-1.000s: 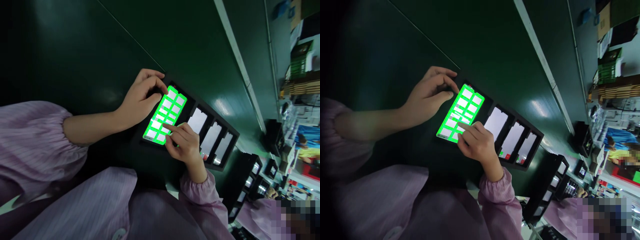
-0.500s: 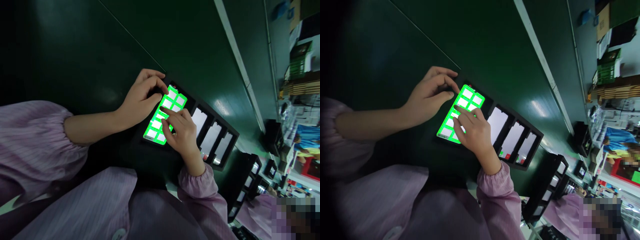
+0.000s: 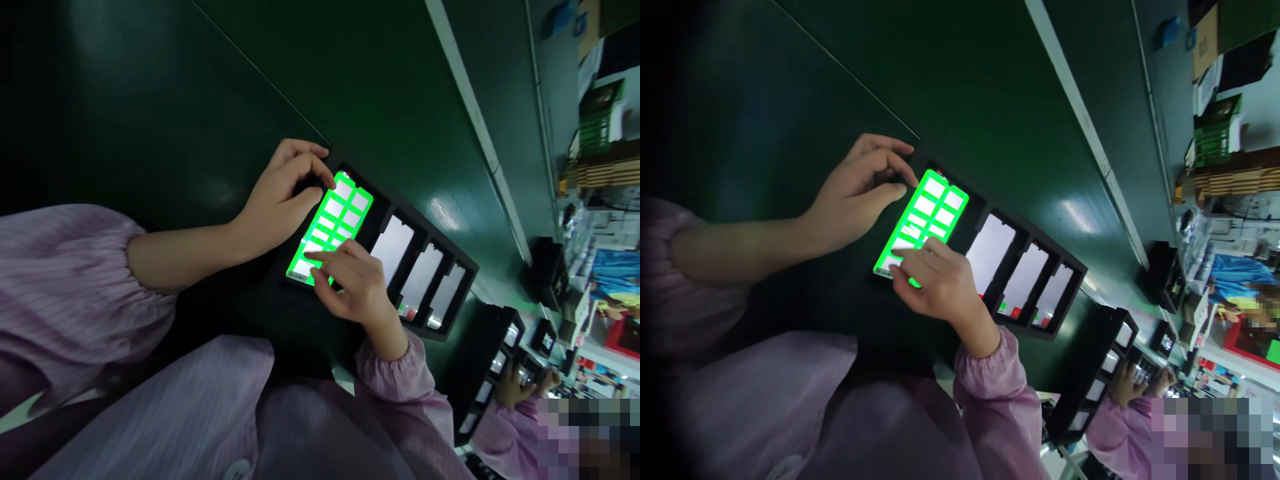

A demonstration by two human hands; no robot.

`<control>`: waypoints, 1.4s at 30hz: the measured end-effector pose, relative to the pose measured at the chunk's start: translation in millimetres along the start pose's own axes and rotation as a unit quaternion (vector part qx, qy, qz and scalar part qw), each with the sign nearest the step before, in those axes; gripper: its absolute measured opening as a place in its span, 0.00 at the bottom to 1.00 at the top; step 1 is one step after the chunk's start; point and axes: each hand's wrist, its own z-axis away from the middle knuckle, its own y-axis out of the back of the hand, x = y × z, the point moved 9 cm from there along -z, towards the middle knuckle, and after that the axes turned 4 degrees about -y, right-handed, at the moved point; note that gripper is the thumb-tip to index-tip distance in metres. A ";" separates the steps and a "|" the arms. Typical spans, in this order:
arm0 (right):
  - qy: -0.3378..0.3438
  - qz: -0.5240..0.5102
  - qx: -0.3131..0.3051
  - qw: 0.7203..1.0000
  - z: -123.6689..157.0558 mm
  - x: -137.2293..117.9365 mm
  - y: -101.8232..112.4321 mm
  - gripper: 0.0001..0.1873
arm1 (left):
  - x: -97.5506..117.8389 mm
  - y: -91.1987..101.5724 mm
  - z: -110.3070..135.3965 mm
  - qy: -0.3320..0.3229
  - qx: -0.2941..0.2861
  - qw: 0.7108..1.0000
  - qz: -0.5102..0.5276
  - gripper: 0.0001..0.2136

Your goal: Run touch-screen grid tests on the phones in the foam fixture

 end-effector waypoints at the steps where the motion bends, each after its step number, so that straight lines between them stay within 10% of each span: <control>1: 0.007 -0.024 0.005 1.000 3.4 -4.1 0.1 0.14 | -0.2 -0.3 -0.1 0.003 0.001 1.000 0.001 0.12; 7: 0.011 -0.054 0.059 0.997 30.4 -9.0 11.8 0.15 | 3.2 -1.2 -1.8 0.034 0.014 0.999 0.003 0.12; 16: -0.173 0.039 0.235 0.956 100.9 41.2 83.5 0.14 | 9.6 -1.8 -3.0 0.023 0.021 0.999 -0.022 0.10; 23: -0.418 0.190 0.525 0.717 221.2 73.3 172.7 0.07 | 11.2 9.0 -23.2 0.062 0.039 0.995 0.065 0.08; 31: -0.164 0.041 0.249 0.953 121.1 22.9 62.7 0.06 | 18.6 -2.7 -19.8 0.034 0.049 0.995 -0.085 0.09; 36: -0.140 0.013 0.132 0.981 78.8 4.4 19.0 0.04 | 18.3 1.6 -21.0 0.031 0.031 0.993 -0.109 0.08; 42: -0.147 0.020 0.139 0.979 74.2 5.7 15.7 0.08 | 14.3 4.3 -22.2 0.032 0.012 0.994 -0.100 0.08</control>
